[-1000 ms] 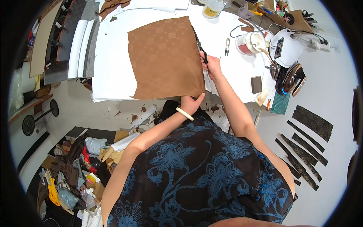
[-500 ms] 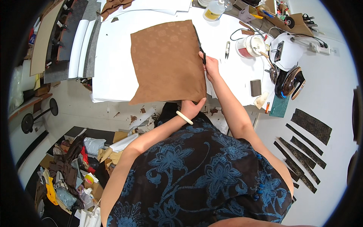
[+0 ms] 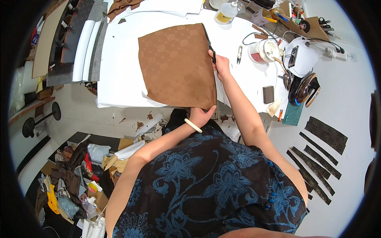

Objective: The person cuts a brown patterned fabric piece using shears on a white worktable, then irons the cut piece with a steam iron. They flip the fabric over and continue ironing the reverse side. The workspace contains various sewing tools and fabric scraps.

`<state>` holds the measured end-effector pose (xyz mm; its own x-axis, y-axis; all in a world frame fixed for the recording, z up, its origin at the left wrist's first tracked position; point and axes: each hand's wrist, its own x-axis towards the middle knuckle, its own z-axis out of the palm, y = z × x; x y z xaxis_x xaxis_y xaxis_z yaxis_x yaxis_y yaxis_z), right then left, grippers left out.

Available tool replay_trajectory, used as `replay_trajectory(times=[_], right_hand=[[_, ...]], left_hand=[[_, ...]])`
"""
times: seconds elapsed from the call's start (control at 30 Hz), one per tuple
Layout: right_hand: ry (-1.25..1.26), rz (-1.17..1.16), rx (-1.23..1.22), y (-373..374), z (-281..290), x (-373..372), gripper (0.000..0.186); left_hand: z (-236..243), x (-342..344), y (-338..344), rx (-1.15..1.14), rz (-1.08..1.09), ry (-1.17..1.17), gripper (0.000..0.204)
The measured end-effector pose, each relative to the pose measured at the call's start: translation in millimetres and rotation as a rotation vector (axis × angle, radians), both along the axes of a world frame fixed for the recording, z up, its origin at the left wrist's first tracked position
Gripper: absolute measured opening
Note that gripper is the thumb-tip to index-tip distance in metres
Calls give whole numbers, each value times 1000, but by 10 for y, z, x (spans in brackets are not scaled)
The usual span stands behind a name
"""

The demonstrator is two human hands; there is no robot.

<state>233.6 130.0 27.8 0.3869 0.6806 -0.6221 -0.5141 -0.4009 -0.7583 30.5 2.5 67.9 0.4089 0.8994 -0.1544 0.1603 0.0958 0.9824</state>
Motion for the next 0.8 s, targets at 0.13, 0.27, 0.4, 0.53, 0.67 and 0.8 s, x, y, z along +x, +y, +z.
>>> replay_trajectory(times=[0.13, 0.27, 0.4, 0.53, 0.67, 0.8], right_hand=[[-45, 19, -11, 46, -26, 10, 36], [-36, 33, -12, 77, -27, 5, 37], [-27, 12, -24, 184, 21, -22, 34], [-30, 34, 1, 266, -50, 21, 33], [-112, 72, 10, 249, -31, 85, 30], [-202, 88, 88, -26, 317, 185, 33]], left_hand=[[12, -4, 12, 7, 3, 8, 33], [-40, -29, 12, 21, -33, 37, 34], [-90, -49, -17, -5, -12, 21, 35], [-220, -54, -27, 9, 39, 22, 37], [-206, -77, 26, -335, 124, 113, 33], [-455, -108, 182, -1188, 297, -10, 35]])
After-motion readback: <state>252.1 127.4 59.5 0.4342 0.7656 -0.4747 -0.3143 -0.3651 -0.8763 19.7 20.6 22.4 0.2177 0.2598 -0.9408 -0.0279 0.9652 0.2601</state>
